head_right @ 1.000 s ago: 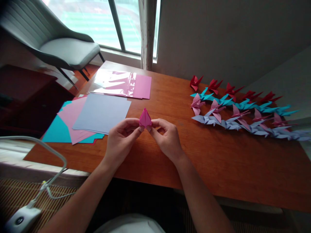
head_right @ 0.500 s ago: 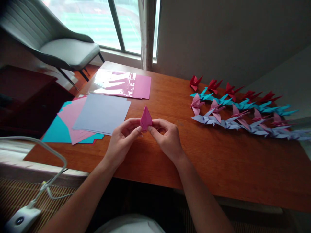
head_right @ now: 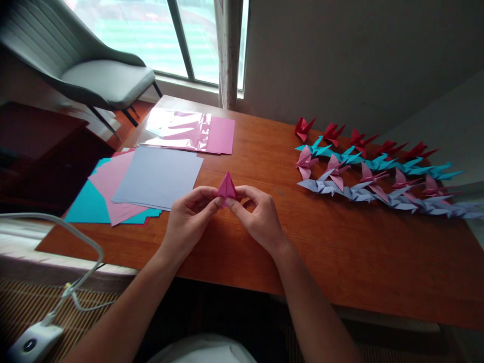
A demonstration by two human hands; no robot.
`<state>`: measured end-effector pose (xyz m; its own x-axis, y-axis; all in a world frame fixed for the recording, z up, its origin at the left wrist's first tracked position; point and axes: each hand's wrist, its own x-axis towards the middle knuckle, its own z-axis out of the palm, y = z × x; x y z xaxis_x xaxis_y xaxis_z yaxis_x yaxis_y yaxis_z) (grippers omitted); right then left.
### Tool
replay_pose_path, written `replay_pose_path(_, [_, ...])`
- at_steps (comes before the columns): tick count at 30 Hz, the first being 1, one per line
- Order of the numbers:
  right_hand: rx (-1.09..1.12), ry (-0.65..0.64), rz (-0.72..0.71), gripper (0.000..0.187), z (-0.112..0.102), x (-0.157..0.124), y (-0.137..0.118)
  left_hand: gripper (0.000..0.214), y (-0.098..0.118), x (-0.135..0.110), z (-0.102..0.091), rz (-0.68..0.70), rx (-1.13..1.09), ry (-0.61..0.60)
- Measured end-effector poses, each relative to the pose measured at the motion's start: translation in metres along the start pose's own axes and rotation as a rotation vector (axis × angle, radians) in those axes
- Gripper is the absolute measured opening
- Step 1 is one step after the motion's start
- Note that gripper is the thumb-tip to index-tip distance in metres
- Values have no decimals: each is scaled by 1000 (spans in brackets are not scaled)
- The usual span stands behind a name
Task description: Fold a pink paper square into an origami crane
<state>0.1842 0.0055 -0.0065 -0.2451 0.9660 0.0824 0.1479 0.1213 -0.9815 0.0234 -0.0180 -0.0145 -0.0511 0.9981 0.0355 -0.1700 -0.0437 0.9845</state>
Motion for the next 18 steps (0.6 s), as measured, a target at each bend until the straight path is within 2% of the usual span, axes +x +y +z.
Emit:
replay_pose_path(4, [56, 90, 9, 12, -1, 0, -1, 17, 0, -1, 1, -50, -2, -90])
replay_pose_path(7, [67, 126, -6, 11, -1, 0, -1, 19, 2, -1, 1, -89, -20, -114])
replay_pose_path(14, [123, 64, -69, 14, -1, 0, -7, 21, 4, -1, 3, -121, 8, -248])
replay_pose_path(18, [109, 49, -77, 11, -1, 0, -7, 20, 3, -1, 3, -113, 19, -258])
